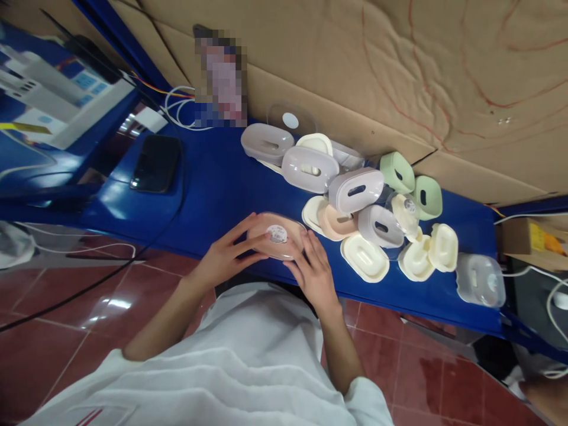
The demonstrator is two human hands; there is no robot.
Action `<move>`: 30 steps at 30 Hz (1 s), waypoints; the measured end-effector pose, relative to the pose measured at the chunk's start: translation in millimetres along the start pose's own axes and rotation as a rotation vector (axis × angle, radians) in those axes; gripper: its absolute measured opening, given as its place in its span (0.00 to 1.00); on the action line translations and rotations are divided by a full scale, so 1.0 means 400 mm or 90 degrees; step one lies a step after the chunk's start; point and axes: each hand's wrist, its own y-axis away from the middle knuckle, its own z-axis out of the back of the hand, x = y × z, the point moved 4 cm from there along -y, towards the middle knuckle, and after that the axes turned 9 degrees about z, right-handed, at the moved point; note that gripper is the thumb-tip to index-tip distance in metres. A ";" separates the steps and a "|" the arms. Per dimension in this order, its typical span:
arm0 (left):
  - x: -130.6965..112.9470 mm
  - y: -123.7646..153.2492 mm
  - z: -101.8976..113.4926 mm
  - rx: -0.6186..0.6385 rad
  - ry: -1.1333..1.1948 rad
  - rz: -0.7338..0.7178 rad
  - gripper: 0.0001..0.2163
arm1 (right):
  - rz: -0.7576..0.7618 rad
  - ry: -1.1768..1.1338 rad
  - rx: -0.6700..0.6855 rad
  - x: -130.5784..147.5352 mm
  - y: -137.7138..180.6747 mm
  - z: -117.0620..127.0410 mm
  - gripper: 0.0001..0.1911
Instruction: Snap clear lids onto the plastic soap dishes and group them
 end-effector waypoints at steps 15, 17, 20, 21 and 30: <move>0.036 0.035 0.009 -0.072 0.014 -0.003 0.26 | 0.051 -0.044 0.050 0.018 0.002 -0.001 0.40; 0.041 0.035 0.004 -0.061 0.015 0.001 0.23 | 0.054 -0.046 0.049 0.018 0.001 -0.001 0.38; 0.040 0.037 -0.003 -0.056 0.001 -0.003 0.20 | 0.057 -0.019 0.049 0.016 0.000 -0.005 0.36; 0.041 0.038 -0.003 -0.053 -0.004 0.005 0.20 | 0.058 -0.007 0.052 0.014 0.000 -0.008 0.36; 0.123 0.009 0.113 -0.187 -0.120 0.160 0.23 | -0.107 0.088 -0.041 -0.021 0.015 0.002 0.36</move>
